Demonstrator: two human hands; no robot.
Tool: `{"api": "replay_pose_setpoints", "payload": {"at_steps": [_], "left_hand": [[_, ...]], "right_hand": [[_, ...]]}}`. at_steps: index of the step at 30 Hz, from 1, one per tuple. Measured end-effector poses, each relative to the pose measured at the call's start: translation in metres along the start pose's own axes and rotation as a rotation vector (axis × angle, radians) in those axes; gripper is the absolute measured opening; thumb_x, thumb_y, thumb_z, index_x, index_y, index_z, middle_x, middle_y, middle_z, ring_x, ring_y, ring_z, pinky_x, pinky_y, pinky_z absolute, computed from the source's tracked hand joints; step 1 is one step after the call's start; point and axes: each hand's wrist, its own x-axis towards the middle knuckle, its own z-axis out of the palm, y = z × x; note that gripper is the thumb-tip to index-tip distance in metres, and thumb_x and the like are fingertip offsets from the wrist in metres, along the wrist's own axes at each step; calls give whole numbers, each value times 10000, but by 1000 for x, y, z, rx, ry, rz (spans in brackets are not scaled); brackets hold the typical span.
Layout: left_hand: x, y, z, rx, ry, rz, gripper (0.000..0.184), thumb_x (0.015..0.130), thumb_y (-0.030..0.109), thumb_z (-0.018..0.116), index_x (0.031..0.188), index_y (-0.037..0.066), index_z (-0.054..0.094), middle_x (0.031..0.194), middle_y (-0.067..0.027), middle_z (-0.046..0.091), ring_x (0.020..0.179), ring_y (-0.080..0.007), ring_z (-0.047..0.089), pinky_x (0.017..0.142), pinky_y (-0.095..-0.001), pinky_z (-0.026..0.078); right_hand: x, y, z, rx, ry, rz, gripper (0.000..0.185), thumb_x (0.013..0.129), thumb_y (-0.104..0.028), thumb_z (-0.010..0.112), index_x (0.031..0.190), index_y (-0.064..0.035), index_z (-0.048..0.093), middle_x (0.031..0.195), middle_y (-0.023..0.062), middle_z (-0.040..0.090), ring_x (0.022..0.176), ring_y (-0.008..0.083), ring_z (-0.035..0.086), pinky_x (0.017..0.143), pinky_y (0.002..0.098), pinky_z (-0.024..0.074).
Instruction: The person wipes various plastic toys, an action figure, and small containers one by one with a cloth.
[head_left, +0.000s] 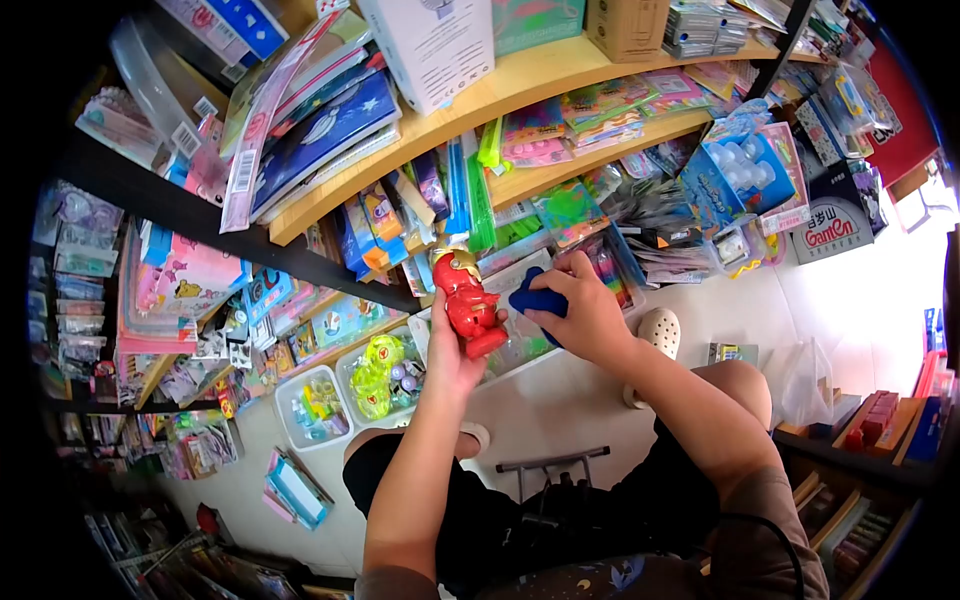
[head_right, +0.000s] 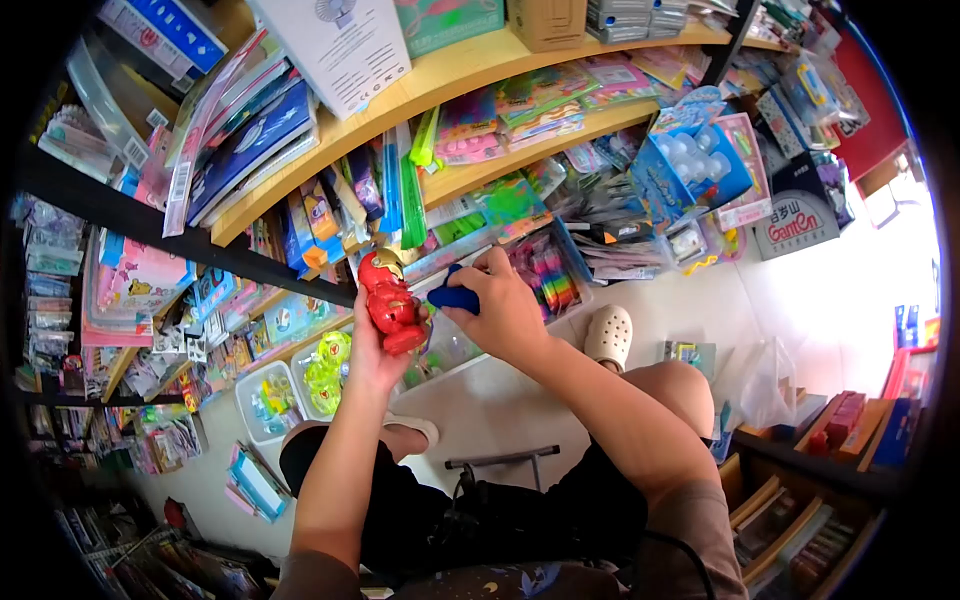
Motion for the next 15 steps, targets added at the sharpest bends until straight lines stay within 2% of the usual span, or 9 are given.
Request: {"api": "replay_pose_setpoints", "payload": {"at_steps": [3, 5, 8, 9, 12, 15], "left_hand": [[2, -4, 3, 93, 58, 89, 509, 840, 572, 494, 1056, 111, 511, 885, -80, 583, 794, -190, 584, 679, -337, 495], [5, -7, 0, 166, 97, 161, 471, 867, 513, 492, 1092, 99, 499, 943, -68, 583, 833, -176, 578, 719, -317, 487], [8, -8, -6, 203, 165, 234, 405, 894, 402, 522, 1142, 87, 473, 1016, -64, 567, 878, -150, 566, 766, -289, 473], [7, -10, -5, 248, 193, 316, 399, 893, 392, 528, 1146, 89, 467, 1023, -66, 562, 882, -150, 563, 767, -285, 471], [2, -14, 2, 338, 230, 507, 361, 896, 329, 548, 1152, 98, 441, 1051, -74, 538, 903, -152, 552, 774, -267, 459], [1, -18, 5, 464, 218, 656, 295, 920, 302, 512, 1141, 115, 452, 1032, -48, 541, 903, -129, 529, 788, -264, 447]], "right_hand": [[-5, 4, 19, 291, -77, -10, 342, 684, -157, 752, 991, -59, 637, 1003, 112, 464, 960, 257, 505, 833, 322, 429], [-16, -6, 25, 362, -137, -12, 336, 699, -159, 745, 994, -41, 635, 1017, 111, 453, 974, 248, 497, 841, 321, 418], [-25, -24, 20, 235, -112, -212, 317, 664, -135, 751, 963, -85, 658, 1002, 138, 446, 887, 304, 524, 776, 359, 453], [-27, -27, 20, 180, -108, -266, 314, 653, -135, 754, 951, -95, 663, 996, 149, 447, 856, 324, 535, 757, 373, 463], [-34, -26, 29, 194, -45, -227, 306, 639, -103, 751, 935, -120, 672, 1007, 158, 436, 888, 335, 517, 757, 388, 462], [-38, -27, 35, 226, 11, -202, 306, 636, -92, 749, 930, -120, 671, 1041, 175, 435, 914, 342, 508, 764, 390, 463]]}}
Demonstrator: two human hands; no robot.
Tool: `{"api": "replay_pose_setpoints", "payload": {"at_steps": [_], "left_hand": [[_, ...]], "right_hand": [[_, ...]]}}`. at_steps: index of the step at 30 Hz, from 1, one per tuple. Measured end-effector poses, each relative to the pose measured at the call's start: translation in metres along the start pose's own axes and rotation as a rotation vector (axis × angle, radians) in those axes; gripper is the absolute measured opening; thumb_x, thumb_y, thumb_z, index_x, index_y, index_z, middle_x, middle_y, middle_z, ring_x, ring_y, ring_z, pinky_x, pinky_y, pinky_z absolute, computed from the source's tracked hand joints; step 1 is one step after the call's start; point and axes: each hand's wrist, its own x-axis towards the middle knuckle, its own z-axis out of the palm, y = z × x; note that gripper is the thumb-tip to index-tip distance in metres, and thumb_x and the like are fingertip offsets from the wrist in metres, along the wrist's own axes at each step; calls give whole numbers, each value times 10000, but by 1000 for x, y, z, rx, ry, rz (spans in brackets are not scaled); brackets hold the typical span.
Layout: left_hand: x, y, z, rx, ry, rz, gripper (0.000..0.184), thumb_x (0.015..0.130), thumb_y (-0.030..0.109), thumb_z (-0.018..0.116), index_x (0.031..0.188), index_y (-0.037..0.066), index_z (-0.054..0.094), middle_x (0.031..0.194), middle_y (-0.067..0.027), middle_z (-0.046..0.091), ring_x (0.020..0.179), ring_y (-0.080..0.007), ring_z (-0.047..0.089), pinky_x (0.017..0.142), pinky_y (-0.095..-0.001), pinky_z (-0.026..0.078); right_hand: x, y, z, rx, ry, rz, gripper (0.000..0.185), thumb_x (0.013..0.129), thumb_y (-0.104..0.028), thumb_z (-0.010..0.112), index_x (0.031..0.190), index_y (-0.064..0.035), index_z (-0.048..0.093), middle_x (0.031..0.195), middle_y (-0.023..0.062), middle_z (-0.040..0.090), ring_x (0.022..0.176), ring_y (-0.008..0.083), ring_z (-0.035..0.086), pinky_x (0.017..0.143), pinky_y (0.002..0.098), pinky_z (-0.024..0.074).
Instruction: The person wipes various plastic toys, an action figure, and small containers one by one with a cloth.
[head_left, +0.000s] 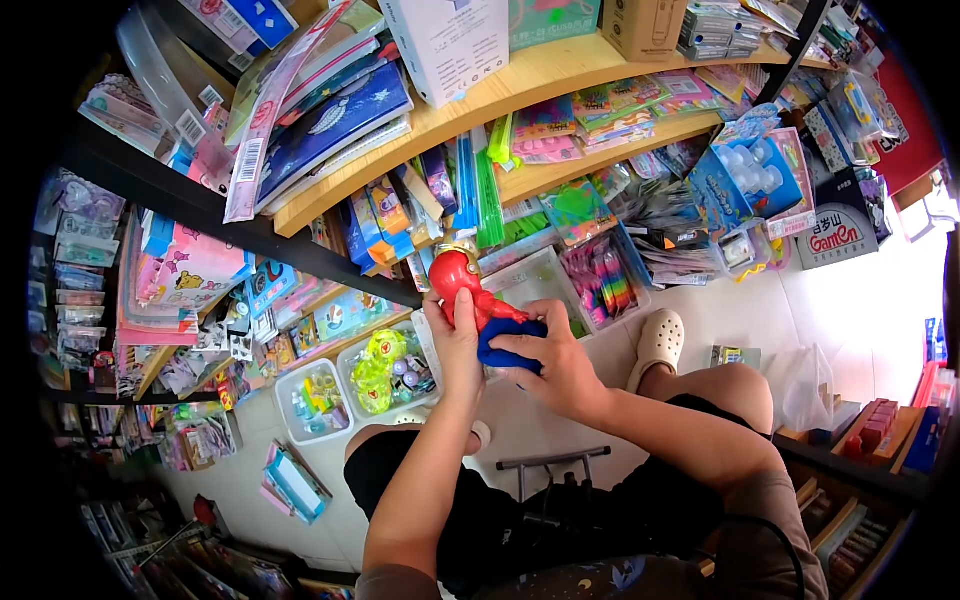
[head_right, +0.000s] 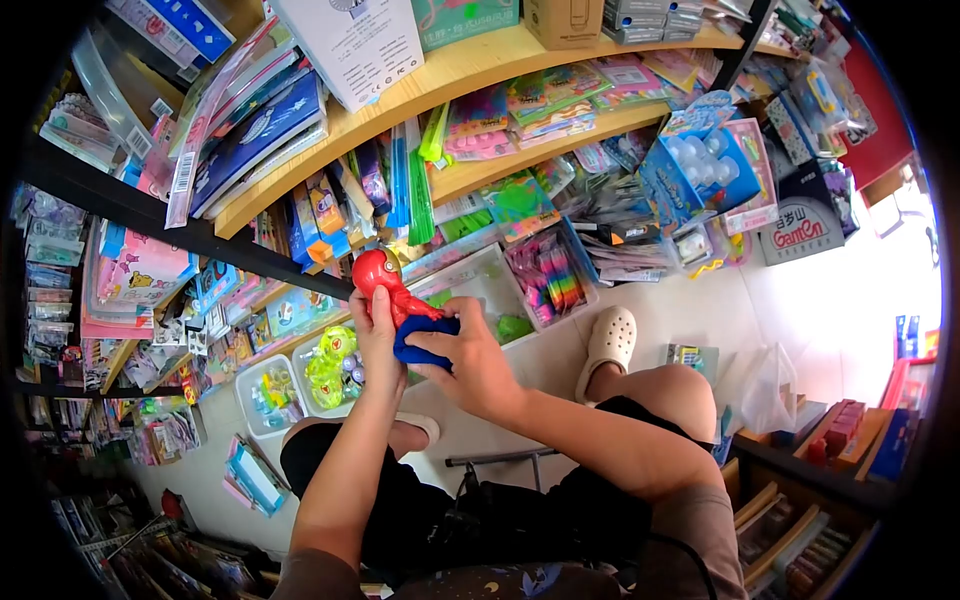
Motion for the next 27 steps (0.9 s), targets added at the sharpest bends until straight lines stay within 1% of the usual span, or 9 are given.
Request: {"api": "replay_pose_setpoints", "payload": {"at_steps": [6, 10, 16, 17, 19, 21, 24, 25, 27], "left_hand": [[-1, 7, 2, -7, -56, 50, 300, 934, 286, 487, 1176, 112, 451, 1044, -41, 540, 908, -132, 528, 798, -272, 446], [1, 12, 2, -159, -77, -32, 325, 934, 285, 481, 1195, 96, 443, 1067, -49, 542, 934, -146, 542, 816, -289, 459], [1, 7, -4, -192, -141, -122, 337, 936, 271, 479, 1219, 94, 431, 1106, -59, 542, 947, -150, 553, 827, -303, 480], [-2, 10, 1, -161, -99, -119, 375, 937, 353, 455, 1202, 88, 441, 1056, -65, 561, 915, -150, 557, 771, -291, 486], [5, 13, -10, -314, -191, -308, 433, 929, 436, 417, 1179, 85, 452, 995, -69, 567, 887, -172, 560, 764, -295, 474], [9, 18, -11, -449, -268, -421, 511, 919, 518, 369, 1139, 70, 477, 890, -72, 581, 817, -193, 565, 723, -294, 461], [13, 21, -9, -617, -343, -491, 523, 914, 515, 384, 1143, 55, 479, 906, -75, 581, 815, -200, 564, 734, -322, 461], [16, 20, -12, -688, -433, -523, 544, 903, 529, 392, 1165, 60, 479, 973, -73, 593, 895, -219, 570, 805, -354, 458], [10, 13, -8, -591, -305, -500, 557, 904, 542, 371, 1197, 79, 471, 1047, -63, 585, 955, -214, 563, 828, -352, 454]], "right_hand": [[11, -2, -12, -56, -68, 20, 291, 631, -83, 735, 910, -128, 669, 1054, 164, 462, 913, 348, 523, 771, 402, 465], [19, 2, -22, -108, -79, 67, 286, 657, -79, 730, 934, -101, 662, 1043, 151, 476, 914, 335, 538, 797, 383, 465], [15, 4, -27, -364, -82, -38, 257, 640, -77, 698, 891, -131, 682, 1041, 118, 491, 904, 301, 526, 785, 383, 448], [14, 5, -27, -420, -65, -53, 259, 636, -77, 694, 888, -133, 683, 1040, 114, 491, 902, 298, 523, 787, 384, 443], [14, 10, -25, -531, -30, -85, 264, 627, -76, 686, 884, -139, 685, 1038, 108, 492, 898, 291, 518, 791, 385, 434], [11, 21, -25, -497, -72, 5, 265, 629, -72, 688, 887, -130, 684, 1042, 112, 495, 900, 294, 517, 800, 386, 430], [15, 21, -29, -309, 2, 110, 266, 655, -108, 700, 918, -115, 671, 1043, 122, 497, 916, 312, 527, 783, 395, 445], [18, 19, -30, -228, 53, 127, 259, 661, -128, 703, 918, -125, 669, 1043, 121, 494, 913, 316, 534, 768, 402, 451], [23, 13, -30, -117, 116, 49, 264, 663, -146, 709, 923, -140, 664, 1041, 128, 487, 905, 323, 547, 761, 401, 460]]}}
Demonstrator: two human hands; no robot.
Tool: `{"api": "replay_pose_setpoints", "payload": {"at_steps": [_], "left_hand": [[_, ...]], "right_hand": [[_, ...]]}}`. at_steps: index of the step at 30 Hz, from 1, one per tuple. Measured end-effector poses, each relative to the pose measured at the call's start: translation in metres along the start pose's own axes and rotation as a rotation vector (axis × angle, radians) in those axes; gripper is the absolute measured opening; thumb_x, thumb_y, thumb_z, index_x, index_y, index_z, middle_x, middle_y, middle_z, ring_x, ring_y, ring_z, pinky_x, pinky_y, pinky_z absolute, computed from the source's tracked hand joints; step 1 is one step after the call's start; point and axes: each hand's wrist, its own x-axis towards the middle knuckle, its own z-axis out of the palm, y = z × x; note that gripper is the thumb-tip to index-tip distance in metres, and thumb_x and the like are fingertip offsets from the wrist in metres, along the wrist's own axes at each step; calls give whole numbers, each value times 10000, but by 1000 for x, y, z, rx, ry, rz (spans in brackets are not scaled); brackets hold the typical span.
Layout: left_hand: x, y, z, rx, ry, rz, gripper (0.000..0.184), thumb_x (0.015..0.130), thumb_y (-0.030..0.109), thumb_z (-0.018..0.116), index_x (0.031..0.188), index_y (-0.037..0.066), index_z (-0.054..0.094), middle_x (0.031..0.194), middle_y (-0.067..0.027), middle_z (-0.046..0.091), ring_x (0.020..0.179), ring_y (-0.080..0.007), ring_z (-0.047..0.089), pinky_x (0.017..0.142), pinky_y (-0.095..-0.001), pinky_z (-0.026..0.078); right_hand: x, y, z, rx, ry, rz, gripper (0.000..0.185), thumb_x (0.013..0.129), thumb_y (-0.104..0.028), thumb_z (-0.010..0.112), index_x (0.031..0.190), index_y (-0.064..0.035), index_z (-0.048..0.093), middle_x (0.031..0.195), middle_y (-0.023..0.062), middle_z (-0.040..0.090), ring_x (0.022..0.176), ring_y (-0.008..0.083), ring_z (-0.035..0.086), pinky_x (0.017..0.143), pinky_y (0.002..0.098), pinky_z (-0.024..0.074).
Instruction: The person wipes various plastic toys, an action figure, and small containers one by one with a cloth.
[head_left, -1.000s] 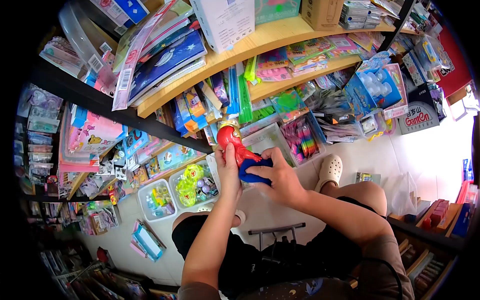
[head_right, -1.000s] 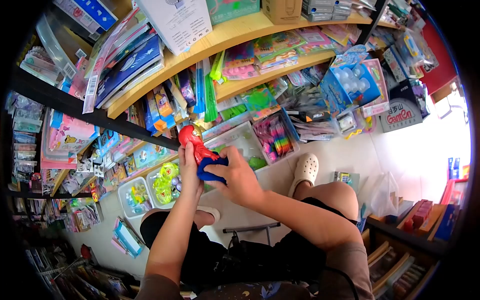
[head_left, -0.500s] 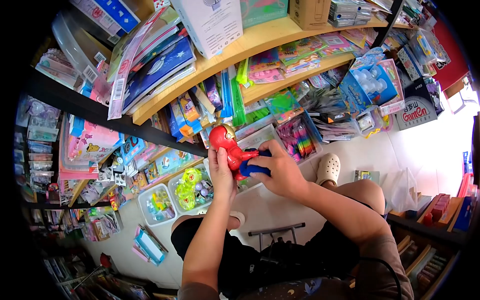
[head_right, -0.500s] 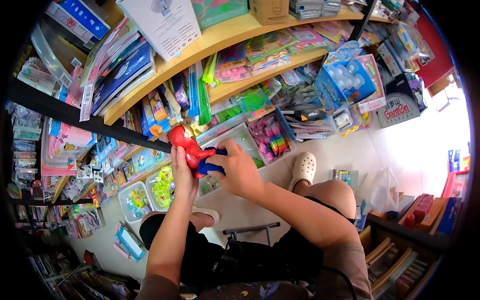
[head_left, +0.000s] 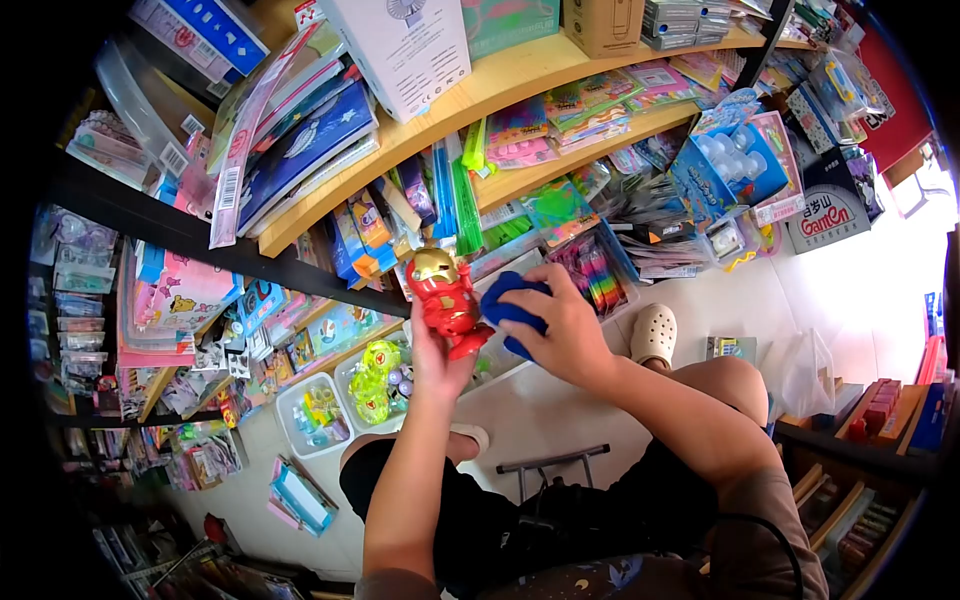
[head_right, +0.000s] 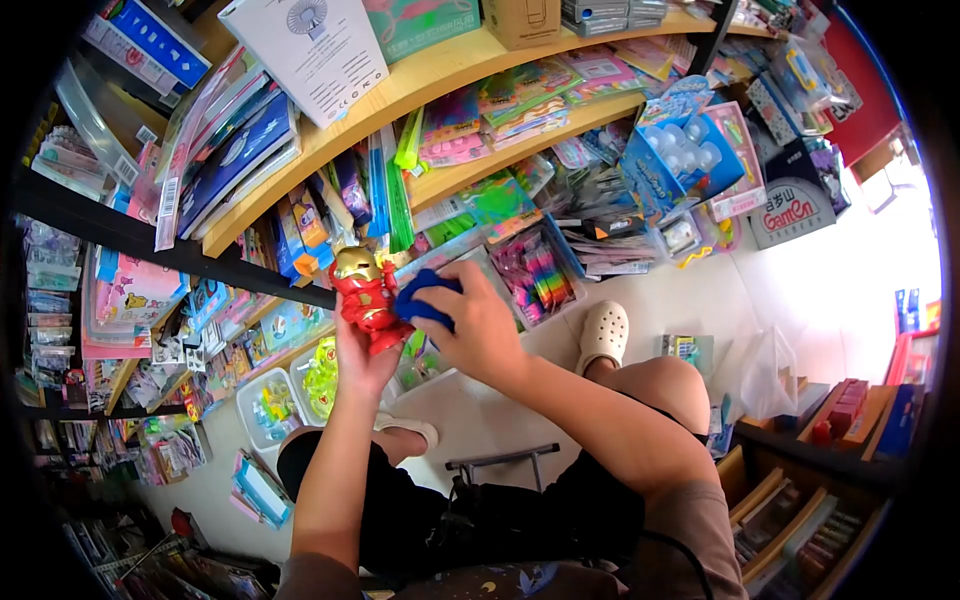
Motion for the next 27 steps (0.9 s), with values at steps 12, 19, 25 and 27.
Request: {"api": "replay_pose_setpoints", "payload": {"at_steps": [12, 19, 25, 27], "left_hand": [[-9, 0, -6, -17, -4, -21, 571, 877, 557, 391, 1213, 102, 471, 1080, -114, 583, 985, -251, 563, 893, -392, 439], [-11, -1, -3, 139, -126, -25, 558, 879, 468, 401, 1228, 35, 445, 1051, -157, 579, 951, -283, 567, 830, -394, 465], [-8, -2, -7, 118, -167, -29, 550, 886, 445, 398, 1265, 47, 413, 1133, -144, 555, 991, -270, 561, 832, -412, 471], [-11, -3, -3, 121, -156, -14, 535, 887, 414, 391, 1290, 62, 389, 1172, -122, 540, 1022, -254, 556, 816, -425, 488]], "right_hand": [[-4, -10, 7, -119, -264, -140, 226, 633, -153, 685, 859, -140, 673, 1002, 115, 493, 889, 300, 544, 731, 403, 464], [2, 4, -6, -516, -254, -66, 197, 611, -117, 695, 807, -112, 677, 987, 95, 494, 883, 273, 530, 733, 375, 455], [-3, 3, 1, -451, -193, -142, 212, 603, -98, 695, 811, -100, 656, 1019, 104, 486, 894, 278, 511, 753, 376, 437], [-4, 3, 4, -446, -193, -167, 222, 603, -95, 695, 820, -92, 646, 1027, 112, 483, 896, 287, 508, 757, 380, 435]]}}
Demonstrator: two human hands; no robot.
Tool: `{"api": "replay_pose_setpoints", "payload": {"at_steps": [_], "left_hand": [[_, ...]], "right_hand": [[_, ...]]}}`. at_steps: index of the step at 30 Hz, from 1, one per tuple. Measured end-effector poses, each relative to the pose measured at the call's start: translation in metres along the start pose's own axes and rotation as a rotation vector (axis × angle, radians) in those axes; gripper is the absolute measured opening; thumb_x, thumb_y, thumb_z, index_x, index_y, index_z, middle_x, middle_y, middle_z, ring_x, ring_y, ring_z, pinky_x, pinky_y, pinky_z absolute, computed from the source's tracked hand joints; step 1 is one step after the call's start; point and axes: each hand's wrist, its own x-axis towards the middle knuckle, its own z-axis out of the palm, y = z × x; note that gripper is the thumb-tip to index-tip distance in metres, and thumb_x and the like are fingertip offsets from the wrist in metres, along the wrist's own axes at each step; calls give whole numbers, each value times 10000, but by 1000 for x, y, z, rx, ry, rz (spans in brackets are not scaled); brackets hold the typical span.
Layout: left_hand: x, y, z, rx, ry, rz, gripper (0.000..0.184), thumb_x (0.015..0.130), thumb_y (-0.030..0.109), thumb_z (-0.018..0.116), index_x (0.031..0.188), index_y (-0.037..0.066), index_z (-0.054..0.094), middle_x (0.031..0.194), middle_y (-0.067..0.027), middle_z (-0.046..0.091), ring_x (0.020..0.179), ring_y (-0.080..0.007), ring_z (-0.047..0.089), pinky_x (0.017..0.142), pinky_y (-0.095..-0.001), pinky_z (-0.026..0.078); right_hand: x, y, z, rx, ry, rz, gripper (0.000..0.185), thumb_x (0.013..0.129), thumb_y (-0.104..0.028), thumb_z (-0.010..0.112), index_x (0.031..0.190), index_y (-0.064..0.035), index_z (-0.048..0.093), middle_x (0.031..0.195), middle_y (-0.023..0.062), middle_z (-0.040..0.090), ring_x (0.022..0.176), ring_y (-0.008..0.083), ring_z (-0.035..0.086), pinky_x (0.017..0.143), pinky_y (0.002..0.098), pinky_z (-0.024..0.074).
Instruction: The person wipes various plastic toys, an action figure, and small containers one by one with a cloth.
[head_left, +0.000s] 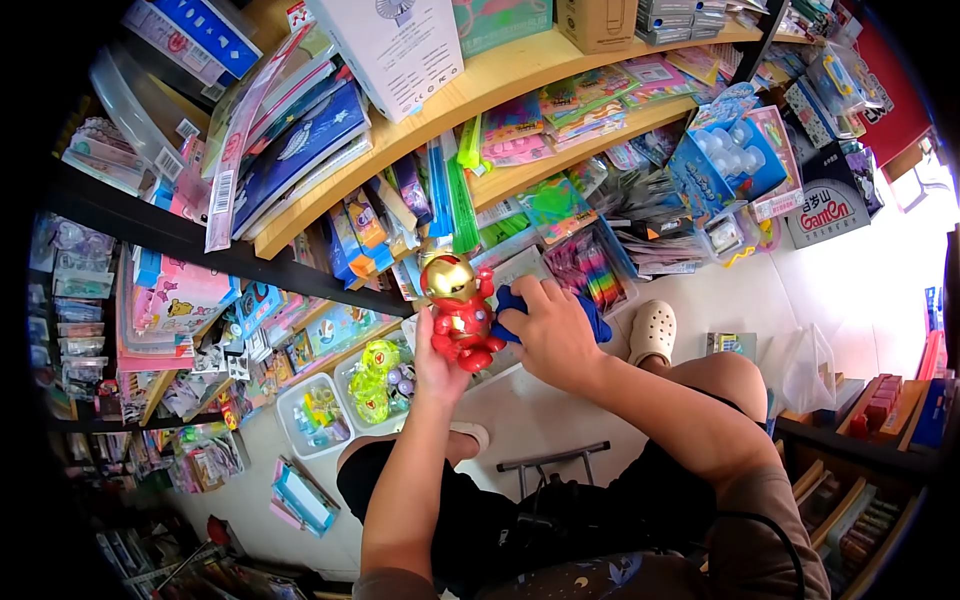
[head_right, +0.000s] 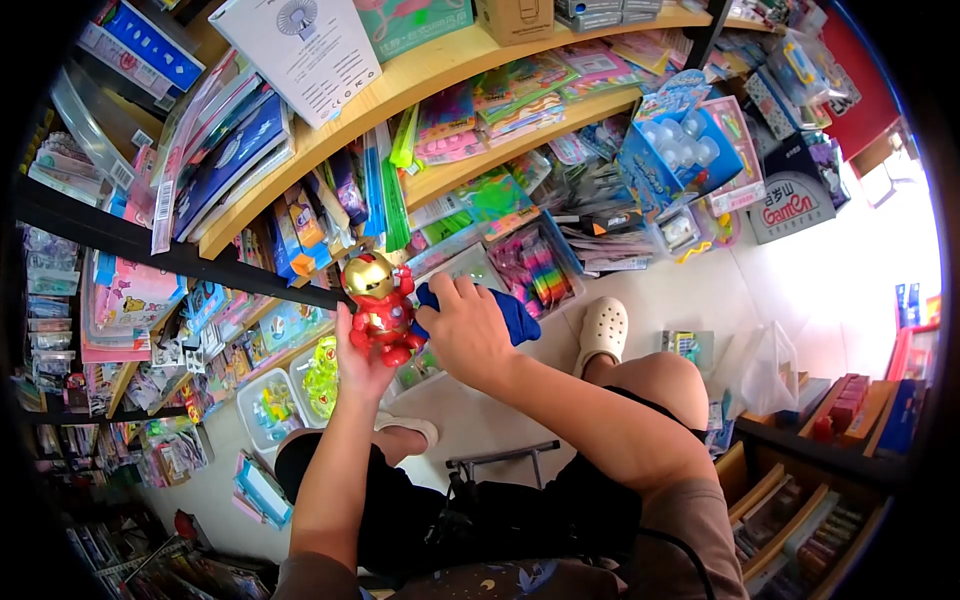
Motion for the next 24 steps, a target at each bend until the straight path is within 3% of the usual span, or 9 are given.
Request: {"api": "replay_pose_setpoints", "payload": {"at_steps": [5, 12, 18, 24], "left_hand": [[-1, -1, -1, 201, 17, 89, 492, 886, 215, 461, 1339, 71, 333, 1278, -100, 456, 1140, -212, 480, 961, -352, 391], [-1, -2, -5, 272, 123, 125, 468, 884, 183, 463, 1323, 64, 353, 1231, -93, 484, 1102, -193, 491, 952, -335, 386], [-3, -5, 4, 366, 161, 212, 461, 884, 182, 473, 1316, 65, 363, 1210, -84, 494, 1072, -179, 502, 926, -321, 401], [-1, -6, 7, 287, 179, 199, 479, 889, 217, 460, 1333, 86, 335, 1218, -81, 491, 1073, -180, 504, 917, -319, 410]], "right_hand": [[-1, -7, 4, 63, -58, -37, 280, 600, -90, 699, 865, -66, 611, 1055, 132, 467, 907, 312, 501, 762, 398, 438], [-8, -25, 4, 240, -97, -81, 317, 608, -75, 693, 898, -15, 577, 1080, 183, 421, 935, 362, 489, 789, 418, 445], [-8, -22, 7, 268, -22, -194, 218, 632, -79, 649, 830, -1, 601, 1051, 185, 447, 921, 343, 486, 784, 409, 432], [-10, -21, 2, 647, -13, -95, 223, 613, -55, 673, 833, -48, 640, 1052, 159, 449, 941, 344, 501, 815, 405, 429]]}}
